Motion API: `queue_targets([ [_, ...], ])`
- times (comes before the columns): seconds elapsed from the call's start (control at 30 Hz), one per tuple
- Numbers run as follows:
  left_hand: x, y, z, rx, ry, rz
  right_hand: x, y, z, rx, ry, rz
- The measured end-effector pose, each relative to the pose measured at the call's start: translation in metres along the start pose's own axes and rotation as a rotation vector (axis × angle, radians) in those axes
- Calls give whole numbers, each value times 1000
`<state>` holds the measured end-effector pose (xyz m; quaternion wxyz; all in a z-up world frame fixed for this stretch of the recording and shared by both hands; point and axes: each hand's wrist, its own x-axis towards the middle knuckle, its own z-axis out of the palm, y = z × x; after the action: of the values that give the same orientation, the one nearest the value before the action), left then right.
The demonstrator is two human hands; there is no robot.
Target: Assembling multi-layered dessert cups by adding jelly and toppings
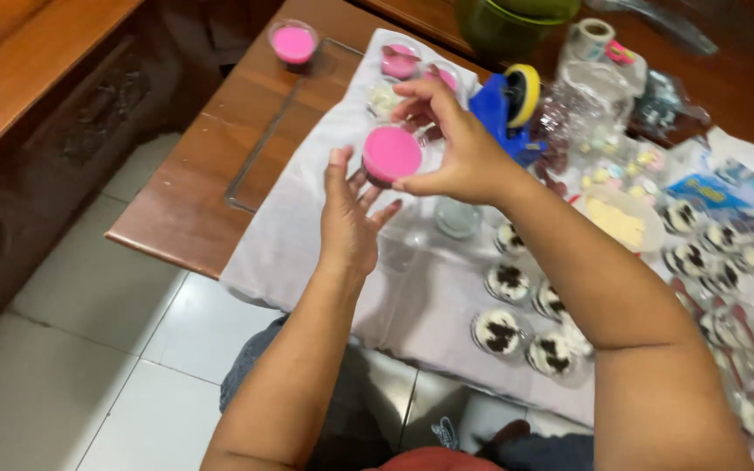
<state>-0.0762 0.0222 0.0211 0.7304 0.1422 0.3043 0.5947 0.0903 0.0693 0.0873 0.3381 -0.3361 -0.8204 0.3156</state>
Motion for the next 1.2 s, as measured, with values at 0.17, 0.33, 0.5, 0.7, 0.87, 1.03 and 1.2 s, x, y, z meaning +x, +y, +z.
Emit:
queue_targets([
  [0.17, -22, -78, 26, 119, -226, -312, -113, -22, -34, -158, 53, 174],
  [0.33, -39, -133, 46, 153, -247, -460, -219, -27, -88, -324, 203, 253],
  [0.5, -47, -151, 58, 235, -237, -453, -330, -12, -120, -798, 487, 653],
  [0.7, -50, -164, 65, 292, -279, -434, -340, 23, -99, -828, 85, 822],
  [0.87, -50, -168, 60, 322, -308, -439, -326, 56, -89, -787, 14, 923],
  [1.03, -52, -165, 59, 340, -314, -425, -327, 68, -85, -757, 71, 969],
  [1.2, -49, -172, 56, 400, -406, -431, -308, 30, -104, -706, 406, 682],
])
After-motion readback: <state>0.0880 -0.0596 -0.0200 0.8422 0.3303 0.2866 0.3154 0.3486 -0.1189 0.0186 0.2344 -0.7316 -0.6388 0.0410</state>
